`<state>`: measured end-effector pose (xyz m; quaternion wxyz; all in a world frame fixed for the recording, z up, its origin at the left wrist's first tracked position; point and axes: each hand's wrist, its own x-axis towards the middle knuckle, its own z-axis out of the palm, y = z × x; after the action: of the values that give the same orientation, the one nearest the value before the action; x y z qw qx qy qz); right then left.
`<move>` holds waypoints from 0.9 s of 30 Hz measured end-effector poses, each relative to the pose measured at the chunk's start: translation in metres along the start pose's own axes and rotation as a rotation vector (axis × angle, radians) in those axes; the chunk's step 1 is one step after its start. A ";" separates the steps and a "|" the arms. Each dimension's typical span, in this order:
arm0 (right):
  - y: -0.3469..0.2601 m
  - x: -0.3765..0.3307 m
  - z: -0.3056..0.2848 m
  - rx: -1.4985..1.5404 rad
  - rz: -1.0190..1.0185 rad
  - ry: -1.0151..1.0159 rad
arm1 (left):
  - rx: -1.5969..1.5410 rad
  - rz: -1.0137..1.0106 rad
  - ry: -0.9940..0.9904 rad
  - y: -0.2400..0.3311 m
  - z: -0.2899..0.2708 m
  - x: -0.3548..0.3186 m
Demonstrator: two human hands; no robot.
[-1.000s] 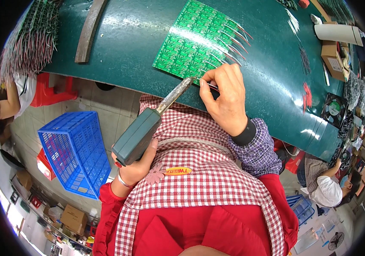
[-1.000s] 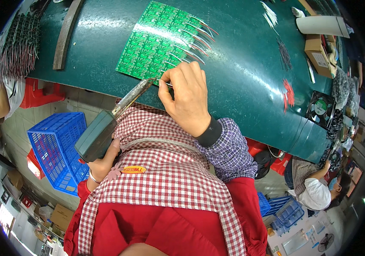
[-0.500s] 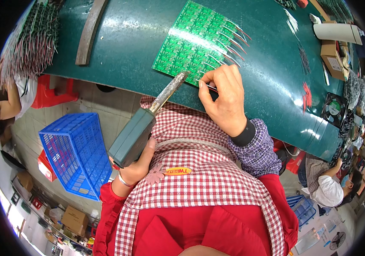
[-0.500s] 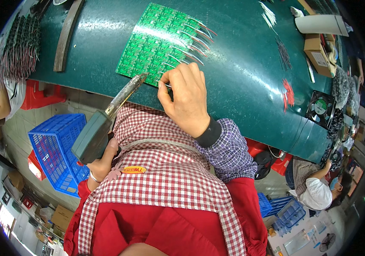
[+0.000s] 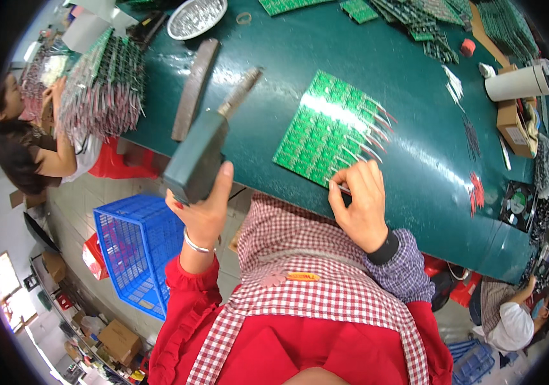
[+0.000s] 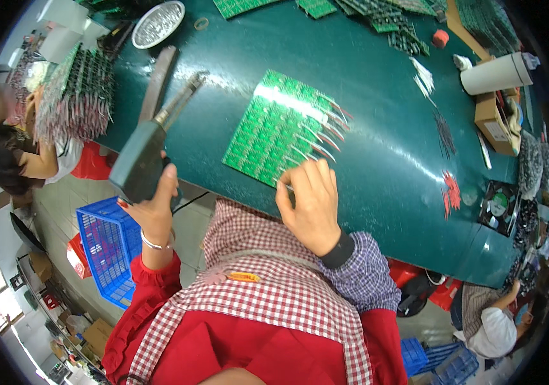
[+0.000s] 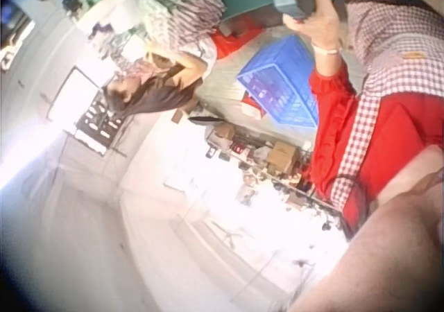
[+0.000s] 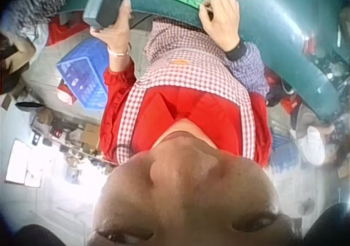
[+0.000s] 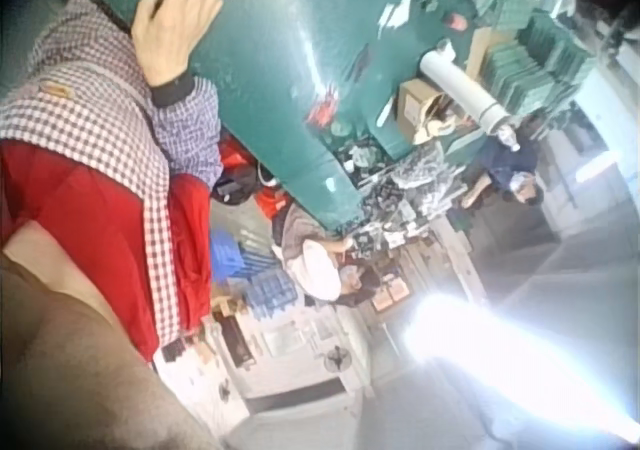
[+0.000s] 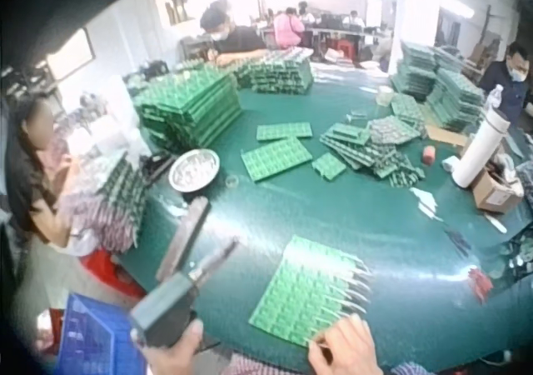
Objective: The person solders wires onto a circuit board using a soldering tool, picking up individual wires from the table by hand and attaching them to the board.
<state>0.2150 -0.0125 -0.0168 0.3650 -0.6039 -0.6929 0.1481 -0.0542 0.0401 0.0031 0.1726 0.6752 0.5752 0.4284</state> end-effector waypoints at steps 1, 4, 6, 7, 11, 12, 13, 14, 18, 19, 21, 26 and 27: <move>-0.001 -0.001 -0.001 0.001 0.003 -0.003 | -0.091 -0.019 0.069 -0.001 0.001 0.015; -0.001 -0.002 -0.002 0.031 -0.002 -0.002 | -0.322 -0.010 0.273 0.005 0.003 0.070; 0.000 -0.001 -0.003 0.034 -0.008 0.001 | -0.306 0.007 0.371 0.007 0.017 0.111; 0.000 -0.001 -0.004 0.054 -0.003 0.014 | -0.250 -0.046 0.399 0.005 0.023 0.135; 0.003 -0.001 -0.018 0.210 -0.032 0.063 | -0.463 -0.373 0.320 -0.015 0.035 0.165; 0.004 -0.004 -0.027 0.301 0.028 0.073 | -0.458 -0.368 0.304 -0.020 0.034 0.156; 0.010 -0.008 -0.040 0.235 0.041 0.143 | -0.473 -0.341 0.279 -0.023 0.033 0.145; 0.020 -0.011 -0.053 0.181 0.048 0.201 | -0.549 -0.246 0.244 -0.022 0.034 0.131; 0.077 -0.012 -0.113 -0.148 0.205 0.394 | -0.574 -0.229 0.135 0.001 0.031 0.087; 0.094 -0.012 -0.129 -0.237 0.218 0.425 | -0.574 -0.232 0.125 0.009 0.031 0.080; 0.127 -0.007 -0.153 -0.356 0.239 0.481 | -0.573 -0.241 0.116 0.021 0.032 0.070; 0.189 0.015 -0.183 -0.570 0.211 0.403 | -0.525 -0.307 0.080 0.033 0.034 0.056; 0.194 0.019 -0.184 -0.585 0.211 0.387 | -0.516 -0.314 0.076 0.034 0.033 0.053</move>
<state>0.4828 0.0065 -0.0089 0.2840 -0.7678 -0.5579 -0.1362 -0.0089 0.0885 0.0295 0.3810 0.4954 0.5506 0.5534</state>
